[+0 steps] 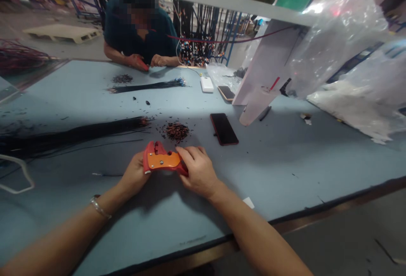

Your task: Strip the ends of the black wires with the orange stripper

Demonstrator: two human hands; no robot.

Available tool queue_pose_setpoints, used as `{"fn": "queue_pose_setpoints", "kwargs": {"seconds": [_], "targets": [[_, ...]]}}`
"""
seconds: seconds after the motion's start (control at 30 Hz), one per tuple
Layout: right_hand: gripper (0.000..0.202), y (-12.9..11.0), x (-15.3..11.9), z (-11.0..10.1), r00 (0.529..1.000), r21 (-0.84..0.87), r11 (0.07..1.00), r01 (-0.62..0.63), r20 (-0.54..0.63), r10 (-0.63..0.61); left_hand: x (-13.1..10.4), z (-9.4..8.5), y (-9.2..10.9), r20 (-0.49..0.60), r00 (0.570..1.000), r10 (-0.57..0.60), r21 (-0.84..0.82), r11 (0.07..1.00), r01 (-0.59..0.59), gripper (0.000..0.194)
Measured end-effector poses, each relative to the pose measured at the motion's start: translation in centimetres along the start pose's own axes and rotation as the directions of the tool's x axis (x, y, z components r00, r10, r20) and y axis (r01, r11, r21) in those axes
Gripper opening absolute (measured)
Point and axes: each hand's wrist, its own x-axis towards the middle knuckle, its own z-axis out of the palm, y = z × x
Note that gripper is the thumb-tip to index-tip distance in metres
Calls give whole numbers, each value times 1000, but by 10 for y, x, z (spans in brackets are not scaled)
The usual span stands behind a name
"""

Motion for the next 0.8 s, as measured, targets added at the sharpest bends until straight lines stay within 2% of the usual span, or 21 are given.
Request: {"fn": "queue_pose_setpoints", "kwargs": {"seconds": [0.23,0.5,0.73,0.8], "targets": [[41,0,0,0,1000,26,999,-20,24,19,1,1,2,34,999,-32,-55,998,34,18],[21,0,-2,2,999,-137,990,-11,35,16,3,0,4,54,998,-36,-44,998,38,40],[8,4,-4,7,997,-227,974,-25,63,40,2,0,-6,82,993,-87,-15,996,89,40],[11,7,-2,7,998,-236,971,-29,52,42,2,0,-7,63,994,-94,-6,996,94,36]]}}
